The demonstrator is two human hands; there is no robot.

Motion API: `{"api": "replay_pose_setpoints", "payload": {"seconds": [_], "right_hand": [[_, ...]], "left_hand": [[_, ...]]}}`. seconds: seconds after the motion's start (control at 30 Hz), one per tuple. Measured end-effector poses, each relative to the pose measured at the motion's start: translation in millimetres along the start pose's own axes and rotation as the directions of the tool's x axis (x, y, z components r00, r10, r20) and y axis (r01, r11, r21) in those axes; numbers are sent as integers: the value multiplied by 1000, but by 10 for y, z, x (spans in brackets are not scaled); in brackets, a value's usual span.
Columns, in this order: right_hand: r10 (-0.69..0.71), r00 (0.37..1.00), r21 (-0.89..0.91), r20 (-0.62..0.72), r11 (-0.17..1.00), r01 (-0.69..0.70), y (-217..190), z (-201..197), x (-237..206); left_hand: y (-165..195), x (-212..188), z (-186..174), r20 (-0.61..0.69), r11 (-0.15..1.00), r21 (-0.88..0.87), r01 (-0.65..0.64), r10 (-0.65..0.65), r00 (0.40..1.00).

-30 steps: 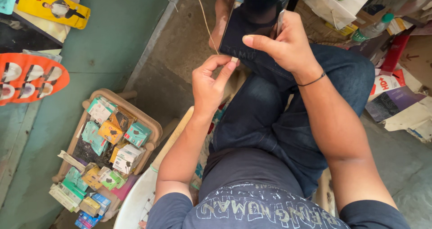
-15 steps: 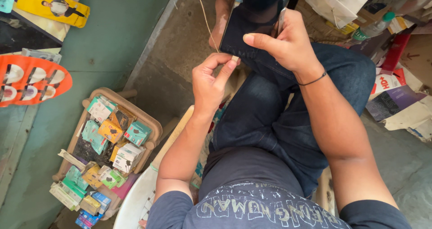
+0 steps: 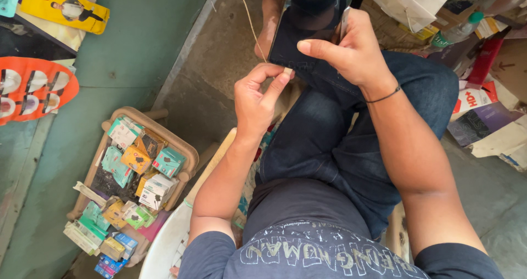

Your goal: The person holds a disassembled smartphone and uses a metal tool to adjust internal components. They connect a charging cable to the phone, observe the charging icon on the screen, and then disconnect the cable. The person continues to manipulate the phone's internal parts with the tool.

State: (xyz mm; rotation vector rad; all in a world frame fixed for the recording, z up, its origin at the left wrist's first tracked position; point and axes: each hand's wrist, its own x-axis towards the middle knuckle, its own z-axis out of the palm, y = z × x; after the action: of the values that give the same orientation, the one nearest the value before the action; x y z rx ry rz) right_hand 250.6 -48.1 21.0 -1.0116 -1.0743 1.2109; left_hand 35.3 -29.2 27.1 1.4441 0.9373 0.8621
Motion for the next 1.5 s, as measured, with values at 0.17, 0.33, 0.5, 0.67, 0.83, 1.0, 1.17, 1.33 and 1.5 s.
{"api": "replay_pose_setpoints", "payload": {"seconds": [0.17,0.33,0.5,0.67,0.83,1.0,1.17,1.33,1.5], "right_hand": [[-18,1000,24,8,1000,18,3,6,-4],[-56,998,49,36,997,54,15,9,14],[-33,999,3,33,999,33,31,24,7],[-43,999,-111,28,993,46,43,35,-3],[-28,999,-139,35,990,32,63,39,1],[27,999,-245,47,970,-15,89,63,0],[-10,997,-175,79,984,24,94,77,-12],[20,998,-262,63,965,-3,87,94,0],[-10,997,-221,78,975,27,61,120,1]], "left_hand": [[-27,0,-13,13,1000,-11,12,-12,1000],[-109,-1,-35,55,998,-47,38,-35,998],[-178,1,-82,86,971,-229,66,-48,995],[-142,98,-129,10,955,-296,13,-10,1000],[23,272,-104,-27,983,-164,-83,80,996],[157,441,-6,48,968,-223,-119,132,990],[165,499,60,77,962,-246,-117,140,987],[114,499,64,67,945,-314,-93,119,991],[87,500,60,58,937,-340,-84,110,992]]}}
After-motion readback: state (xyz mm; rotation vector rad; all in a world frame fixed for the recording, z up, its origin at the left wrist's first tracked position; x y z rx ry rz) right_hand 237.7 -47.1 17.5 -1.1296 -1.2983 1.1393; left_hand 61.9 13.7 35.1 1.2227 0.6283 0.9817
